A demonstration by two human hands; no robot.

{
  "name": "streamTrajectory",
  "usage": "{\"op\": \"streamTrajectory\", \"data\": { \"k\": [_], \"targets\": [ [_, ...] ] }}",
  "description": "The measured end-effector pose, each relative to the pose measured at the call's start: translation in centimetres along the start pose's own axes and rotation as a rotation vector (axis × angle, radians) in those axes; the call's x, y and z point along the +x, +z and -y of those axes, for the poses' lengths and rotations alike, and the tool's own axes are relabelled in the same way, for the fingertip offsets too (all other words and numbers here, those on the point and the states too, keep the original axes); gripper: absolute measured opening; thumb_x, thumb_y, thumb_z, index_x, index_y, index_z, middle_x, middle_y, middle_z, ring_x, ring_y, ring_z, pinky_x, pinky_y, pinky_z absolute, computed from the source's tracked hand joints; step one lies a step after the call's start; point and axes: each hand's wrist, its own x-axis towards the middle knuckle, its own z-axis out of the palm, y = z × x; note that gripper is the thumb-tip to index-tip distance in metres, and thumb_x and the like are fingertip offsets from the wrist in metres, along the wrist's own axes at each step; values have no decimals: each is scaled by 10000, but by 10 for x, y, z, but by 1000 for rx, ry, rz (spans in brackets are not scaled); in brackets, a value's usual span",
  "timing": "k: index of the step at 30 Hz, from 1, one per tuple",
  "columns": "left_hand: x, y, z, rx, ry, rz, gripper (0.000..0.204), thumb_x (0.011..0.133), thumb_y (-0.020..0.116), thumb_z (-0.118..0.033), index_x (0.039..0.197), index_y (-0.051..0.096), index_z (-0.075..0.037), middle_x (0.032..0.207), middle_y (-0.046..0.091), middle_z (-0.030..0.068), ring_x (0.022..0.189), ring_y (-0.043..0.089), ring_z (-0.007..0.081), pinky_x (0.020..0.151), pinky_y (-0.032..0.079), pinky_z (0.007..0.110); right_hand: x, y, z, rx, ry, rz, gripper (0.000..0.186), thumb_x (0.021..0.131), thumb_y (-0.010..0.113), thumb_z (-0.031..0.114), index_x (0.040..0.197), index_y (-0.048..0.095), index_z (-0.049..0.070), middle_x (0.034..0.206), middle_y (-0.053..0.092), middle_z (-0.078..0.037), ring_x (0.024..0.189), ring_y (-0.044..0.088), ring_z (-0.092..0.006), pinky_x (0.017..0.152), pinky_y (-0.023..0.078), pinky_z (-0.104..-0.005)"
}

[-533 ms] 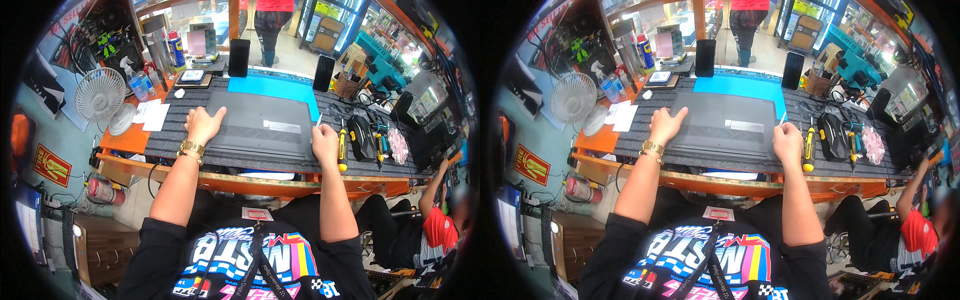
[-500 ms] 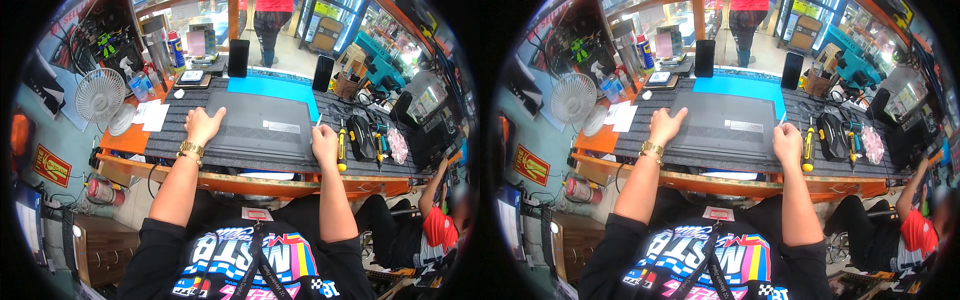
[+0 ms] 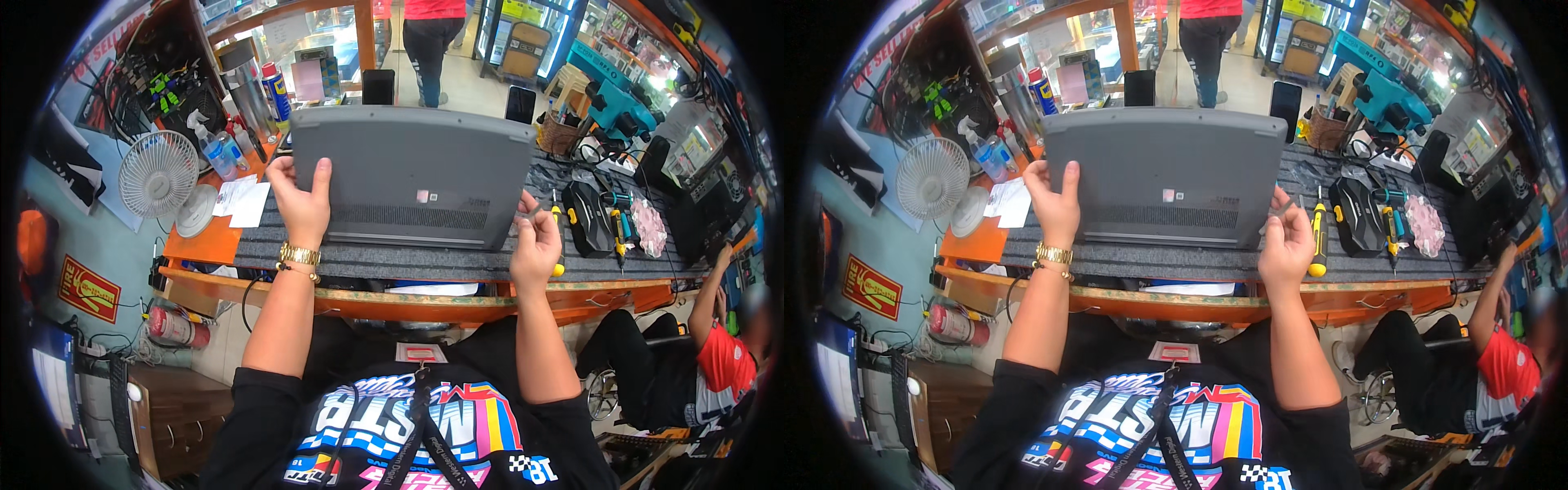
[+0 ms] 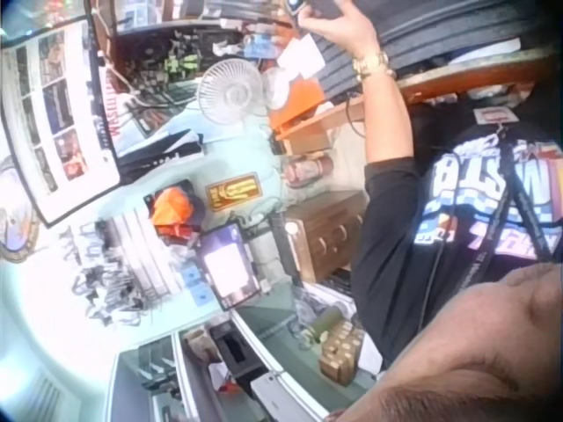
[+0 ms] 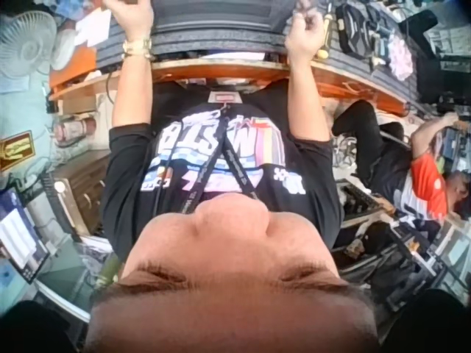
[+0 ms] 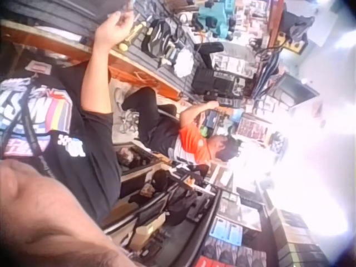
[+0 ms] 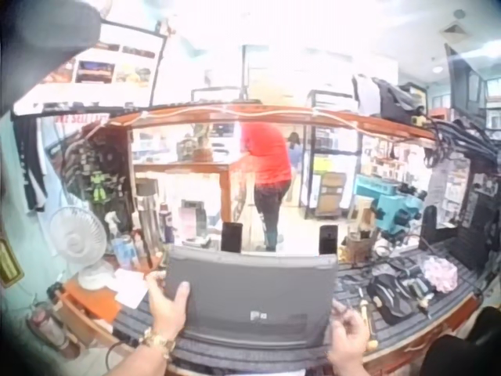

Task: The person opens the casing of a laptop using a small tool, removes the back cover, and uses a screwdriver to work on internal components before closing the laptop and powering it on.

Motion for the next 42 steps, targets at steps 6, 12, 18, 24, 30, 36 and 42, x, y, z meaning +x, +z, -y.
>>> {"op": "streamTrajectory", "data": {
  "k": [6, 12, 18, 24, 30, 36, 42],
  "targets": [
    [15, -11, -51, -86, 193, -41, 833, 940, 903, -354, 1486, 411, 37, 1384, 569, 182, 1297, 573, 273, 1130, 465, 415, -21, -2, 29, -3, -27, -8, 131, 1055, 454, -56, 966, 481, 37, 1496, 631, -290, 1275, 667, -275, 1069, 568, -440],
    [29, -34, -100, 347, 633, 70, 651, 763, 975, -496, 1246, 765, -113, 1374, 632, 120, 1329, 567, 322, 1217, 347, 504, 4, -31, 54, 211, 17, -138, 82, 1061, 501, -15, 1015, 522, 50, 1038, 655, -114, 810, 636, -163, 639, 619, -349],
    [17, -19, -141, 490, 776, 332, 620, 775, 960, -405, 1318, 770, -173, 1264, 735, 23, 1266, 661, 254, 1282, 186, 559, 49, -41, 122, 445, 65, 107, 79, 1070, 607, 4, 1131, 568, 34, 1029, 670, -125, 754, 641, -147, 597, 570, -311],
    [2, 4, -161, 365, 793, 380, 549, 770, 959, -229, 1294, 798, -193, 1340, 743, 35, 1291, 684, 256, 1291, 233, 567, 65, 12, 167, 106, 9, 343, 264, 1030, 687, -30, 1292, 690, -67, 1080, 763, -170, 910, 739, -187, 736, 618, -311],
    [1, 4, -157, 306, 819, 327, 455, 781, 940, -229, 1215, 813, -184, 1291, 738, 8, 1227, 694, 239, 1257, 259, 621, 79, 59, 172, -179, -268, 519, 124, 959, 772, -36, 1077, 811, -37, 1021, 813, -120, 872, 759, -159, 789, 589, -281],
    [1, 5, -179, 297, 648, 417, 424, 761, 965, -235, 1112, 756, -118, 1222, 738, 41, 1189, 701, 243, 1229, 254, 556, 88, 68, 170, -371, -321, 633, 135, 952, 781, -20, 1084, 808, -17, 942, 822, -114, 857, 781, -144, 771, 600, -275],
    [1, 9, -179, 296, 605, 422, 425, 756, 969, -240, 1097, 748, -114, 1202, 743, 42, 1176, 706, 238, 1215, 256, 562, 89, 67, 166, -388, -388, 658, 111, 960, 766, -29, 1063, 807, -16, 954, 826, -118, 873, 806, -170, 772, 614, -282]
  ]
}}
